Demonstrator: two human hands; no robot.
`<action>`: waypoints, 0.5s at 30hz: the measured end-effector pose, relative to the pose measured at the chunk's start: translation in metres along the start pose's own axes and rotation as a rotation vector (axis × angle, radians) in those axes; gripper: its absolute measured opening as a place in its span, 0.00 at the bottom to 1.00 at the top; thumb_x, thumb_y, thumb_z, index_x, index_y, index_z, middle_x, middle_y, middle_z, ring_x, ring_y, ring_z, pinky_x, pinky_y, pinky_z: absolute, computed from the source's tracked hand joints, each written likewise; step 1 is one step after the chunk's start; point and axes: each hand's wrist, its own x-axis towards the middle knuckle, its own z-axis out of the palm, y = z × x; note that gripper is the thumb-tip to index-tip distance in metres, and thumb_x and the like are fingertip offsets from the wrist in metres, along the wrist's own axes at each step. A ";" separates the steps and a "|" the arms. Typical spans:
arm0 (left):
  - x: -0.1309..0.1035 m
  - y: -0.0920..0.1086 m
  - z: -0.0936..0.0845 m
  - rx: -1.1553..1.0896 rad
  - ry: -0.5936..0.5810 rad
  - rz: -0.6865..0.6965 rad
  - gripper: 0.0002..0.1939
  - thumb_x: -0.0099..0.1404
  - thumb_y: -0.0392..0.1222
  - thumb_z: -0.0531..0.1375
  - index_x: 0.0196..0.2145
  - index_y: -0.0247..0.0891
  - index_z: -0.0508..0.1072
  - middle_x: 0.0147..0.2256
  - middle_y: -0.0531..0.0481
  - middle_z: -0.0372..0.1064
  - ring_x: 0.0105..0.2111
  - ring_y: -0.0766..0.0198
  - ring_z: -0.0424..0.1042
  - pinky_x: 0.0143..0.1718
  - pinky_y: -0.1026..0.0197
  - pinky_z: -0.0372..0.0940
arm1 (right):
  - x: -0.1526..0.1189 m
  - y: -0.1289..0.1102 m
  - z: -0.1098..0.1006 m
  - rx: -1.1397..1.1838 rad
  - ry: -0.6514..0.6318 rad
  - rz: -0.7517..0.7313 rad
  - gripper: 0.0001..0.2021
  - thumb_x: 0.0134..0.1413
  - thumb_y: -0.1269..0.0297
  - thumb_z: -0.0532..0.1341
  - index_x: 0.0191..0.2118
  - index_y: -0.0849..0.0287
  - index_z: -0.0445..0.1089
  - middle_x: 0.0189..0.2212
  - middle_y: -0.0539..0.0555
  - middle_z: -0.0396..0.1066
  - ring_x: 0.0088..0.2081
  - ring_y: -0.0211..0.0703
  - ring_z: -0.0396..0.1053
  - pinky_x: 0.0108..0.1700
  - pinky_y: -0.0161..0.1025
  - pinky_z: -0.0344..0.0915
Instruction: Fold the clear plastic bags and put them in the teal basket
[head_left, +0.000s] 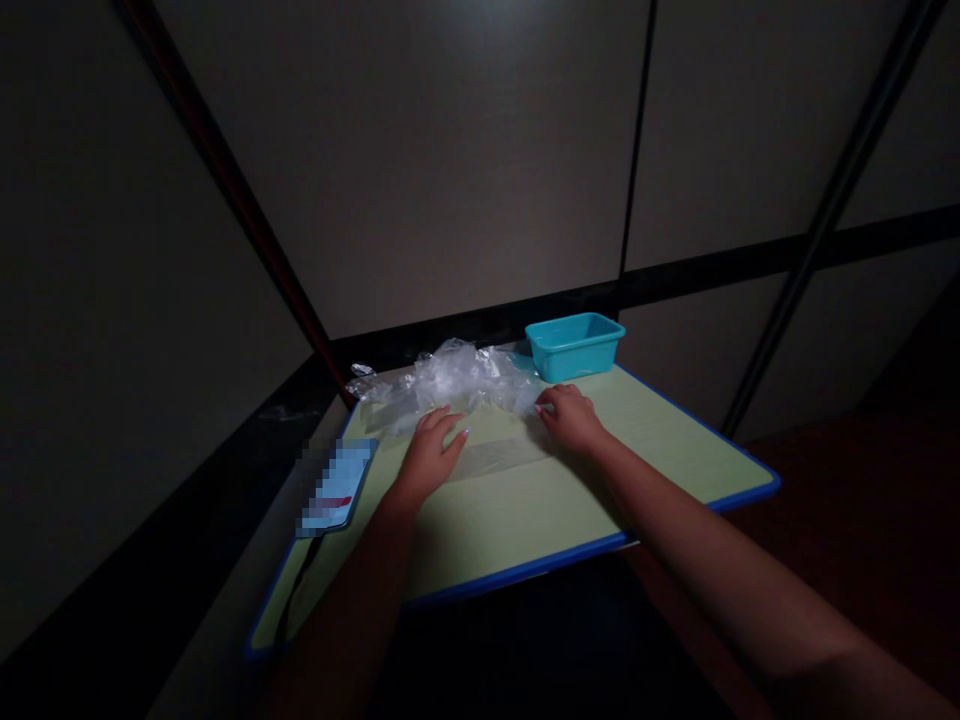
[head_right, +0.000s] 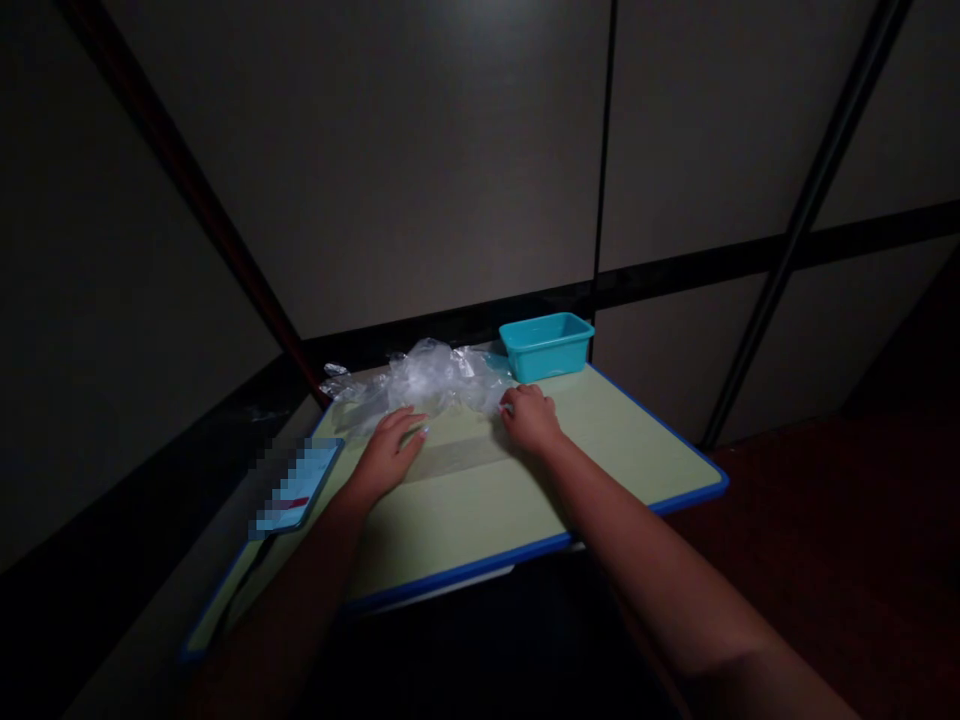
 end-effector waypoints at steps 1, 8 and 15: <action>0.001 0.000 -0.002 -0.058 0.052 -0.003 0.15 0.59 0.44 0.55 0.43 0.42 0.73 0.51 0.45 0.64 0.55 0.54 0.59 0.58 0.51 0.50 | 0.000 0.001 -0.001 -0.036 -0.009 0.039 0.14 0.56 0.60 0.53 0.44 0.57 0.70 0.46 0.60 0.67 0.50 0.53 0.58 0.47 0.46 0.58; 0.003 0.000 -0.013 -0.614 0.201 -0.238 0.04 0.52 0.35 0.56 0.25 0.40 0.70 0.40 0.47 0.68 0.49 0.54 0.64 0.54 0.51 0.56 | -0.003 0.009 -0.001 -0.090 -0.126 0.127 0.13 0.51 0.53 0.58 0.39 0.55 0.71 0.43 0.58 0.69 0.48 0.54 0.60 0.43 0.48 0.60; 0.004 -0.004 -0.032 -1.451 0.194 -0.559 0.01 0.50 0.38 0.53 0.25 0.40 0.62 0.38 0.46 0.70 0.45 0.54 0.69 0.45 0.46 0.63 | -0.003 0.008 0.004 -0.096 -0.171 0.064 0.17 0.47 0.49 0.62 0.39 0.55 0.70 0.42 0.58 0.69 0.48 0.55 0.60 0.43 0.47 0.60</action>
